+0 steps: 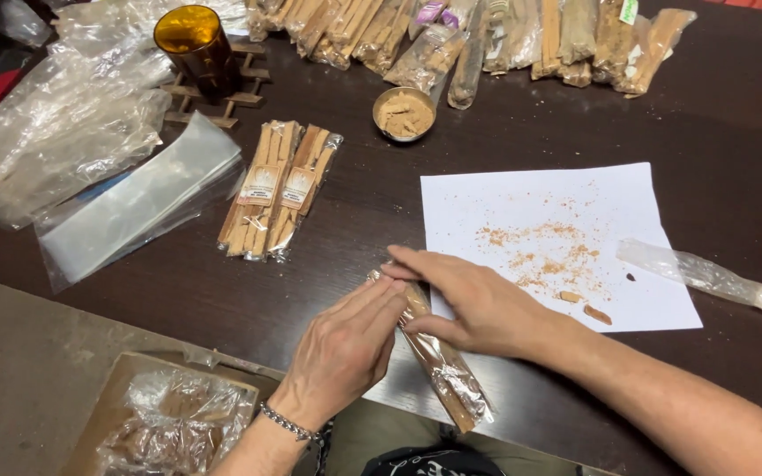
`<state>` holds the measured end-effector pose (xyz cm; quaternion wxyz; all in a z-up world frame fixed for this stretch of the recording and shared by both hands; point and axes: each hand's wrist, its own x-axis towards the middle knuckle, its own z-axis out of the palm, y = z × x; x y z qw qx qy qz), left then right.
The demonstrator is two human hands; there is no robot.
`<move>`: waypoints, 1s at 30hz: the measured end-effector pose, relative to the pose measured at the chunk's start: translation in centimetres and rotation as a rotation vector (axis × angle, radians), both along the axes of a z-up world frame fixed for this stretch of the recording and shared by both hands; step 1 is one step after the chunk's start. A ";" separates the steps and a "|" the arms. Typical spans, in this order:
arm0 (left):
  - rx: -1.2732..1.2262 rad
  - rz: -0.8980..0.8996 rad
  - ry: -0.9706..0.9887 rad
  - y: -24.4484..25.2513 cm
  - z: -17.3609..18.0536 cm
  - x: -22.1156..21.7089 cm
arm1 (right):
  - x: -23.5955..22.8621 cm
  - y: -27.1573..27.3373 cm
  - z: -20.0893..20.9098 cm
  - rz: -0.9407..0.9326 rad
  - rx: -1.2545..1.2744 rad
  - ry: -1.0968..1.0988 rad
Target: The person packages bundles of thin wood sticks into plastic sleeves, wipes wood dust from the table with a cloth, and handles a phone.
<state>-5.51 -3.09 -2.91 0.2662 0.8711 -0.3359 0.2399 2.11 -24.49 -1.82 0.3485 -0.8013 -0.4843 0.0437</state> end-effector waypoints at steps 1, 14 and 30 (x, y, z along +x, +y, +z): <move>0.001 0.004 0.000 -0.1 0.2 -0.1 | -0.1 0.1 -0.3 0.004 0.001 0.000; 0.195 0.254 0.014 -2.9 -0.6 -2.7 | -1.3 0.6 -1.5 -0.071 0.117 -0.115; 0.358 0.243 0.137 -2.1 2.0 -1.0 | -0.1 3.2 -2.0 -0.204 0.182 -0.172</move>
